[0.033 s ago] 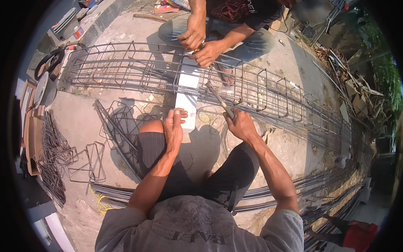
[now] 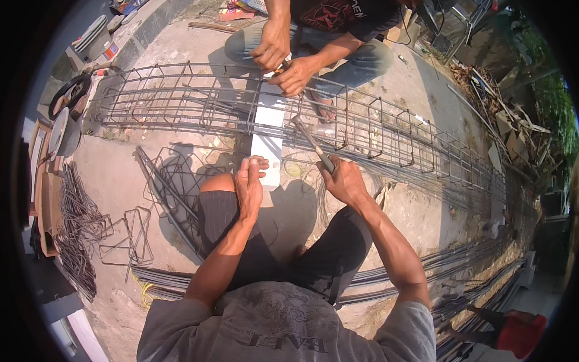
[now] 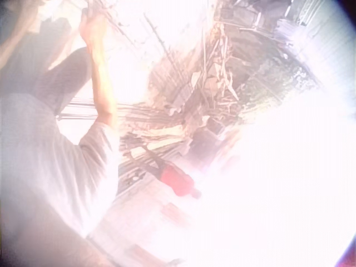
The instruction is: The person uses pliers to twist and cut thin wire to secure horizontal and vertical rebar segments into a cage-like framework for construction.
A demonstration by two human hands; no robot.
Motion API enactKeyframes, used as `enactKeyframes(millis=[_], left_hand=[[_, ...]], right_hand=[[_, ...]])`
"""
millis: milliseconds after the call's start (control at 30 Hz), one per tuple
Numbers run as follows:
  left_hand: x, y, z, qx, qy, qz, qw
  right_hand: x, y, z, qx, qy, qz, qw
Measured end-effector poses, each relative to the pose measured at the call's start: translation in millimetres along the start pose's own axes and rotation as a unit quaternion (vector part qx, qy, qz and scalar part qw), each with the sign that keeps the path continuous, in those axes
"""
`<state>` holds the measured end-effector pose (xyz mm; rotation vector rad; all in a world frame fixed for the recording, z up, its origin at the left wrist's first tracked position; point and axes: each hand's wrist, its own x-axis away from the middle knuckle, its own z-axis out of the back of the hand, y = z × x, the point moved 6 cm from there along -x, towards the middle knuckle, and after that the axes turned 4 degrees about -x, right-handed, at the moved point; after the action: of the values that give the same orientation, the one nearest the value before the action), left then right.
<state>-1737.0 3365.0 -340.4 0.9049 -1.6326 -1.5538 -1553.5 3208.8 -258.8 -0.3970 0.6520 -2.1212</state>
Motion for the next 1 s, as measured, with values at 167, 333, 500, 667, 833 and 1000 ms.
enactKeyframes(millis=[167, 333, 500, 667, 833, 1000], left_hand=[[-6, -11, -13, -0.058, -0.015, 0.027, 0.998], [-2, -7, -5, -0.042, -0.001, 0.029, 0.999], [-8, -15, -22, -0.002, -0.029, 0.030, 0.999], [-5, -19, -2, 0.022, -0.010, 0.056, 0.998], [-5, -21, -11, 0.006, -0.019, 0.084, 0.996], [1, -7, -23, 0.026, -0.027, 0.055, 0.998]], right_hand=[[-2, -93, 81, -0.067, 0.076, 0.073, 0.992], [-6, -142, 137, -0.346, 0.312, 0.367, 0.805], [-41, 67, 0, 0.007, -0.103, -0.273, 0.957], [-34, -75, 83, -0.113, 0.117, -0.004, 0.987], [-24, -142, 135, -0.280, 0.340, 0.287, 0.851], [-37, 70, -39, -0.043, -0.077, -0.241, 0.967]])
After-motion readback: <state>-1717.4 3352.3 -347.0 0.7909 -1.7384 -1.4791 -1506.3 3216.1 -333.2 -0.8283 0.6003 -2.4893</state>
